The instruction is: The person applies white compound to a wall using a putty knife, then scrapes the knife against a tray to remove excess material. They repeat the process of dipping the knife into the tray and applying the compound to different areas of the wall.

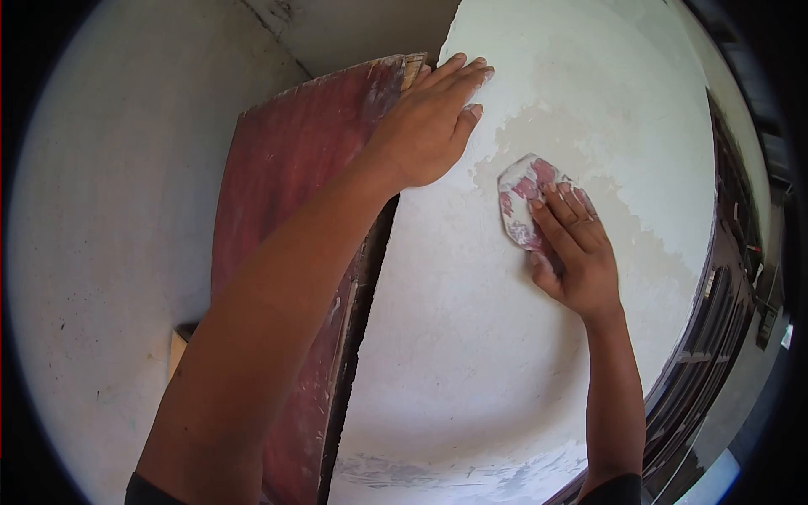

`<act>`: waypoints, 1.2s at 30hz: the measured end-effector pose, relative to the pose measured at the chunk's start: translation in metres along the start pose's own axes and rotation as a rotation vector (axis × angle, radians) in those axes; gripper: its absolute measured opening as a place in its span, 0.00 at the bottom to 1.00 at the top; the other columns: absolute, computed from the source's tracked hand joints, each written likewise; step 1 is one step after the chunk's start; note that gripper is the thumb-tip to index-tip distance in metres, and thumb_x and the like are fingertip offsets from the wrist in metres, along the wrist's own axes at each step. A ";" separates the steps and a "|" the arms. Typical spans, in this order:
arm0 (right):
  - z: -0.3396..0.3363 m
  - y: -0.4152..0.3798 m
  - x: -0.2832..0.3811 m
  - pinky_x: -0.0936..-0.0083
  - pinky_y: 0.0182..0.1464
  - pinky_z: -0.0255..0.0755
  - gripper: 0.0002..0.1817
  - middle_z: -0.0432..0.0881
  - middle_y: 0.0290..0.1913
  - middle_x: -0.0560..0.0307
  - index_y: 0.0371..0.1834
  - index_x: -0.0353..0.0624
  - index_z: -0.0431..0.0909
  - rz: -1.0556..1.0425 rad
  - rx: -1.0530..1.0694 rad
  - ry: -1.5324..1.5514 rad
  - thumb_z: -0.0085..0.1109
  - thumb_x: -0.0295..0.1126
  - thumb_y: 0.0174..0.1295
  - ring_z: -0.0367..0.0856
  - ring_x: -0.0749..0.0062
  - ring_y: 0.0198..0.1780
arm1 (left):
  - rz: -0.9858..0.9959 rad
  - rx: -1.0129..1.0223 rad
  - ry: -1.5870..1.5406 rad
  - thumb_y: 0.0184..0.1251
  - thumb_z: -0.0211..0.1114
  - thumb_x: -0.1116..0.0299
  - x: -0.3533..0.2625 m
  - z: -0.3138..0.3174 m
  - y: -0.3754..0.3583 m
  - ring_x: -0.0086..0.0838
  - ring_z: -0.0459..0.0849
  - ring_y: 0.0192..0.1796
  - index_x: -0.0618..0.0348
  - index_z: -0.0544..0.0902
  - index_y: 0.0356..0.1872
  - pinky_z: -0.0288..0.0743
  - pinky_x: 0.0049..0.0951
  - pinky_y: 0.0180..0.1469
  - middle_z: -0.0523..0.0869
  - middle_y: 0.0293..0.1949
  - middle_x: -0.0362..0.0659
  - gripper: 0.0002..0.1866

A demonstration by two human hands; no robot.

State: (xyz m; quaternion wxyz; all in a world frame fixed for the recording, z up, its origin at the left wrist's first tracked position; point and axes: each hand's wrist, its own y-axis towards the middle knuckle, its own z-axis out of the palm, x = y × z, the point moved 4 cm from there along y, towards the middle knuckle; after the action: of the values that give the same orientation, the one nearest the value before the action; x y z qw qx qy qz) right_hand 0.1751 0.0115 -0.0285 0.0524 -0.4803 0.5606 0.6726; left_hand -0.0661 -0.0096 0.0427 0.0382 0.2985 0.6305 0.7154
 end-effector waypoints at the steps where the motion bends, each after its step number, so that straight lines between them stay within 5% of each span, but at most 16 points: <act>1: -0.001 -0.002 -0.002 0.47 0.73 0.66 0.31 0.77 0.68 0.45 0.63 0.43 0.80 -0.004 0.001 0.009 0.66 0.32 0.51 0.75 0.44 0.69 | 0.001 -0.001 -0.001 0.81 0.50 0.64 -0.001 0.000 0.000 0.42 0.56 0.82 0.61 0.67 0.74 0.50 0.43 0.82 0.68 0.76 0.48 0.25; 13: -0.008 -0.003 -0.008 0.47 0.72 0.68 0.30 0.80 0.64 0.42 0.61 0.40 0.81 -0.022 -0.094 -0.009 0.65 0.33 0.50 0.77 0.44 0.66 | -0.006 0.001 -0.022 0.81 0.51 0.63 -0.001 0.000 0.000 0.43 0.56 0.82 0.60 0.67 0.74 0.48 0.45 0.82 0.68 0.76 0.50 0.26; 15: -0.005 0.005 -0.002 0.51 0.73 0.66 0.28 0.80 0.66 0.43 0.61 0.37 0.83 -0.009 -0.019 -0.032 0.59 0.34 0.55 0.77 0.45 0.69 | -0.009 0.002 -0.013 0.81 0.51 0.63 -0.001 0.000 0.000 0.43 0.56 0.82 0.60 0.67 0.74 0.48 0.46 0.82 0.69 0.76 0.50 0.25; 26: 0.003 0.011 0.015 0.49 0.72 0.68 0.30 0.79 0.66 0.45 0.62 0.44 0.82 -0.068 0.005 0.031 0.68 0.33 0.50 0.77 0.45 0.67 | 0.008 -0.024 0.015 0.80 0.51 0.63 -0.001 0.000 0.000 0.43 0.59 0.81 0.61 0.69 0.73 0.49 0.47 0.82 0.70 0.75 0.49 0.25; 36: -0.004 -0.002 0.007 0.47 0.72 0.68 0.31 0.79 0.67 0.46 0.62 0.41 0.81 -0.040 -0.064 0.037 0.64 0.35 0.50 0.77 0.47 0.67 | 0.005 -0.008 0.023 0.80 0.51 0.64 0.000 0.000 0.001 0.42 0.57 0.82 0.61 0.68 0.74 0.49 0.44 0.81 0.69 0.76 0.48 0.25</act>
State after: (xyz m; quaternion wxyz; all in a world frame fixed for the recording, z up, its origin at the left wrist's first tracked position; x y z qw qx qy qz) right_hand 0.1748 0.0061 -0.0348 0.0398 -0.5053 0.5298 0.6800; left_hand -0.0655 -0.0097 0.0434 0.0303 0.2918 0.6274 0.7213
